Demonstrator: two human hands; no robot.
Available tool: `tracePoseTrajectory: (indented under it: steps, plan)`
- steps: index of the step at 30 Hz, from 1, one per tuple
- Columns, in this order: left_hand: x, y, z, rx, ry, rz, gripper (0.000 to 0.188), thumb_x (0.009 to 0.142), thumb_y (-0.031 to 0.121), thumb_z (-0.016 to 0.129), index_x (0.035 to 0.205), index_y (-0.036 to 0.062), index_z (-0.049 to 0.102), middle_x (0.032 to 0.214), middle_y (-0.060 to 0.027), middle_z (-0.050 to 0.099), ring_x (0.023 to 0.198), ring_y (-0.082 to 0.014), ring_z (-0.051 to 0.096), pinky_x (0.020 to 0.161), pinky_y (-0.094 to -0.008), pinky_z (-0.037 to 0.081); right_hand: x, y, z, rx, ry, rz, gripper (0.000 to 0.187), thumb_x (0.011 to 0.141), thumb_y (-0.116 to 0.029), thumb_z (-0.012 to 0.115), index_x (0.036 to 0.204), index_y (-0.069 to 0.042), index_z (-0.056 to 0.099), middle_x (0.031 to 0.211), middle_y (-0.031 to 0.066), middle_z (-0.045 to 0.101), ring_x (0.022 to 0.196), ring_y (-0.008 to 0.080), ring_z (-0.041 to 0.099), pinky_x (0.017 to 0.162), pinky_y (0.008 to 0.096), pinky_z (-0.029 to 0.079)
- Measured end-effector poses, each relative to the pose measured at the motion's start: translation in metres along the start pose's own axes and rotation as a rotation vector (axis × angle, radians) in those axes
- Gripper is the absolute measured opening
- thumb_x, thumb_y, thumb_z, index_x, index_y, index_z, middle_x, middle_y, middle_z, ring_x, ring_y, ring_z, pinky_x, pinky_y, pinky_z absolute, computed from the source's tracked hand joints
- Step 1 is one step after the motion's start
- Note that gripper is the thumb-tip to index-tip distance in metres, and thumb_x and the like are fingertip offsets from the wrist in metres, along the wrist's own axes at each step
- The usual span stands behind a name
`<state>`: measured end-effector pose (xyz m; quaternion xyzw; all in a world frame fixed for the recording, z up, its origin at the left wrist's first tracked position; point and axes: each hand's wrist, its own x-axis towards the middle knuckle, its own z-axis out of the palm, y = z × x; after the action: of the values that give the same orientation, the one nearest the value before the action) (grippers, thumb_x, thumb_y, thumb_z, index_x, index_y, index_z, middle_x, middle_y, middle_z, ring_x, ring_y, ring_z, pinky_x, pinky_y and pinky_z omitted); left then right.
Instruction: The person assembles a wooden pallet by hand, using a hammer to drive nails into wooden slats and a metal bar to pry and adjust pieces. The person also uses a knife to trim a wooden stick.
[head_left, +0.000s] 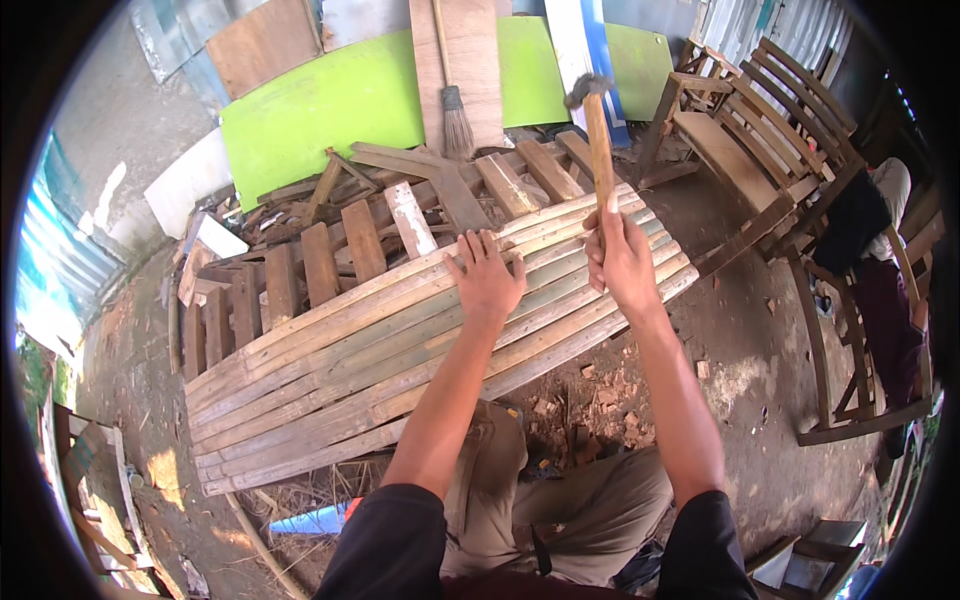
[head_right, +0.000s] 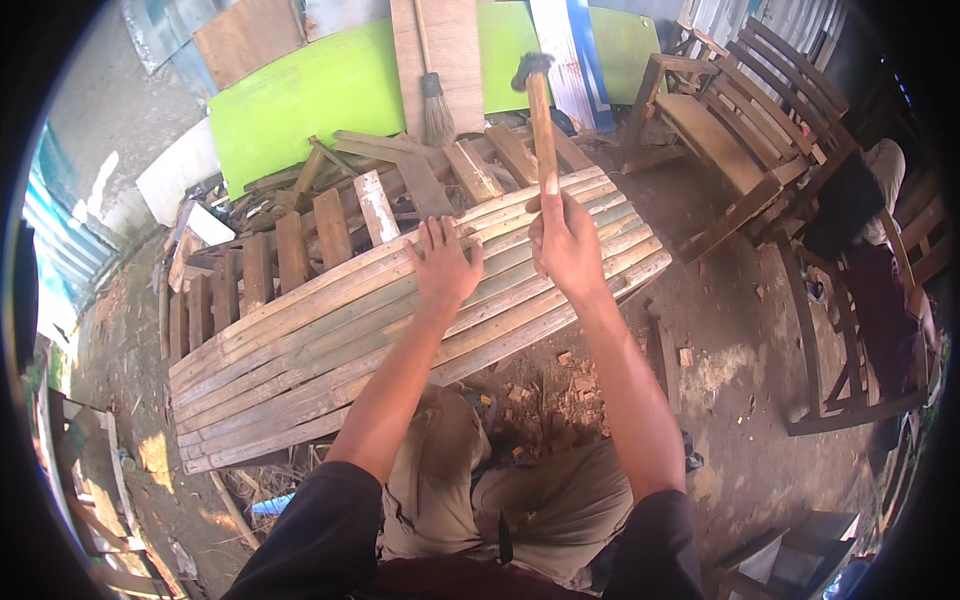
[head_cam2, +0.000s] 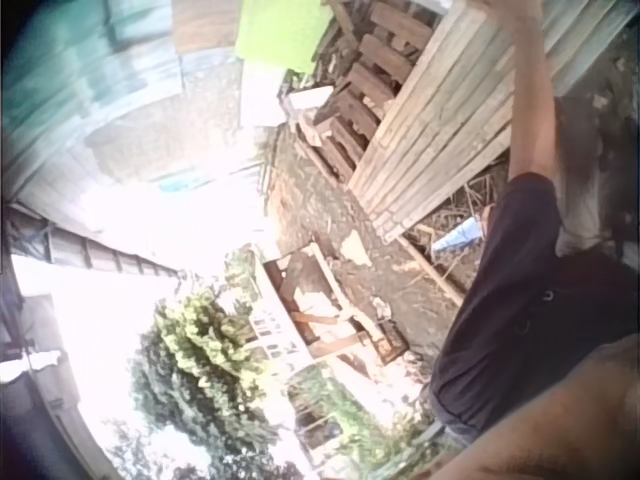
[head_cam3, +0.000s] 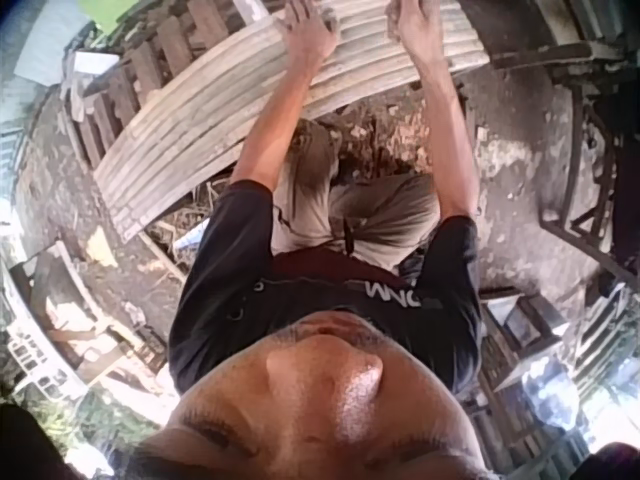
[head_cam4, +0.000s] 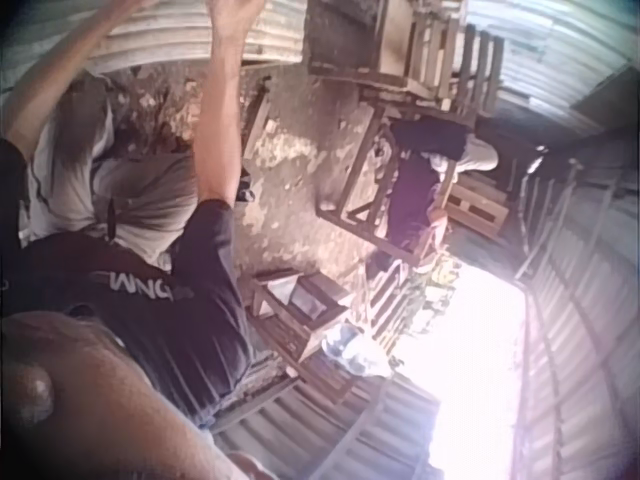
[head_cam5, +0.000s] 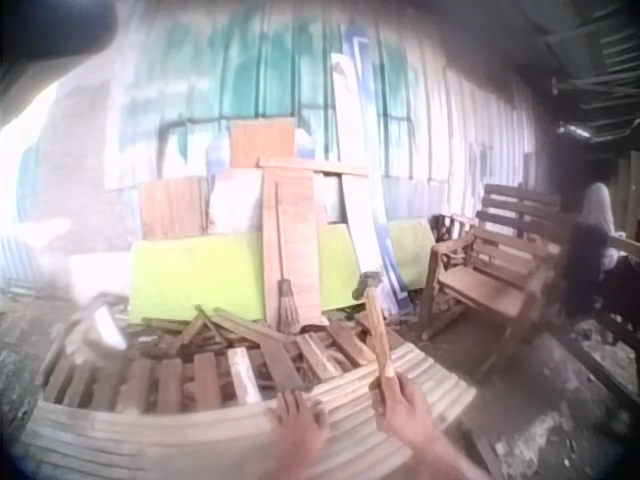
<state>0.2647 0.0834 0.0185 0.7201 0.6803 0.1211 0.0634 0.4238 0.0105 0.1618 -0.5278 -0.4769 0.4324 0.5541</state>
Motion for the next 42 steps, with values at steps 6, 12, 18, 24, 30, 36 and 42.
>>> tracePoseTrajectory:
  steps: [6, 12, 18, 24, 30, 36, 42]
  plan:
    - [0.001, 0.001, 0.0, -0.037, 0.028, 0.006, 0.078, 0.101, 0.053, 0.04, 0.159, 0.0012, 0.029, 0.166, -0.0194, 0.027, 0.156, -0.0338, 0.018, 0.125, -0.0601, 0.007, 0.009, 0.002, 0.0, 0.088, 0.045, -0.314, 0.051, 0.111, -0.046, 0.037, 0.094, -0.001, 0.054, 0.061, -0.0044, 0.041, 0.052, 0.003, 0.04, 0.045, 0.0222, 0.031]
    - [0.0, 0.007, -0.003, -0.033, -0.021, 0.001, 0.078, 0.102, 0.052, 0.038, 0.161, 0.0023, 0.024, 0.167, -0.0175, 0.024, 0.157, -0.0321, 0.015, 0.126, -0.059, 0.006, -0.007, 0.067, -0.01, -0.139, 0.014, 0.424, 0.056, 0.11, -0.049, 0.041, 0.087, 0.0, 0.056, 0.059, -0.0006, 0.043, 0.045, 0.0083, 0.043, 0.04, 0.0277, 0.035]
    - [-0.001, 0.002, -0.003, -0.056, 0.013, 0.005, 0.077, 0.102, 0.051, 0.04, 0.16, 0.0016, 0.026, 0.166, -0.0187, 0.027, 0.156, -0.0326, 0.017, 0.126, -0.0596, 0.007, 0.012, -0.009, -0.003, 0.066, 0.059, -0.119, 0.053, 0.111, -0.049, 0.039, 0.096, 0.0, 0.053, 0.062, -0.0019, 0.041, 0.045, 0.0067, 0.04, 0.04, 0.0252, 0.034]
    - [0.002, 0.001, 0.003, -0.06, 0.053, 0.012, 0.078, 0.101, 0.051, 0.041, 0.159, 0.0001, 0.028, 0.164, -0.0201, 0.03, 0.156, -0.034, 0.019, 0.125, -0.0603, 0.007, 0.014, 0.028, 0.004, 0.05, 0.051, -0.309, 0.05, 0.111, -0.049, 0.034, 0.093, -0.004, 0.048, 0.06, -0.0025, 0.039, 0.046, 0.0077, 0.038, 0.042, 0.0248, 0.034]
    - [0.002, 0.006, -0.004, -0.049, 0.011, 0.016, 0.078, 0.102, 0.05, 0.039, 0.16, 0.0009, 0.025, 0.166, -0.0188, 0.026, 0.157, -0.0327, 0.016, 0.126, -0.0598, 0.006, -0.01, 0.074, -0.012, -0.12, 0.033, 0.459, 0.054, 0.109, -0.05, 0.043, 0.096, 0.001, 0.055, 0.057, -0.0022, 0.041, 0.041, 0.0076, 0.039, 0.039, 0.0262, 0.032]
    - [0.0, 0.0, -0.001, -0.05, 0.021, 0.001, 0.077, 0.102, 0.051, 0.04, 0.16, 0.0013, 0.027, 0.166, -0.0188, 0.027, 0.156, -0.033, 0.017, 0.126, -0.0605, 0.007, 0.001, -0.034, -0.002, 0.083, 0.045, -0.088, 0.057, 0.11, -0.053, 0.036, 0.095, -0.001, 0.053, 0.061, -0.0027, 0.039, 0.044, 0.0072, 0.037, 0.04, 0.0251, 0.031]
    - [0.0, 0.006, -0.007, -0.056, 0.004, 0.008, 0.077, 0.102, 0.051, 0.04, 0.16, 0.0012, 0.027, 0.166, -0.0184, 0.027, 0.156, -0.0325, 0.016, 0.125, -0.0606, 0.007, 0.01, 0.03, -0.003, 0.08, 0.049, -0.234, 0.057, 0.11, -0.054, 0.034, 0.09, -0.003, 0.05, 0.058, -0.0034, 0.038, 0.043, 0.0065, 0.035, 0.038, 0.0246, 0.029]
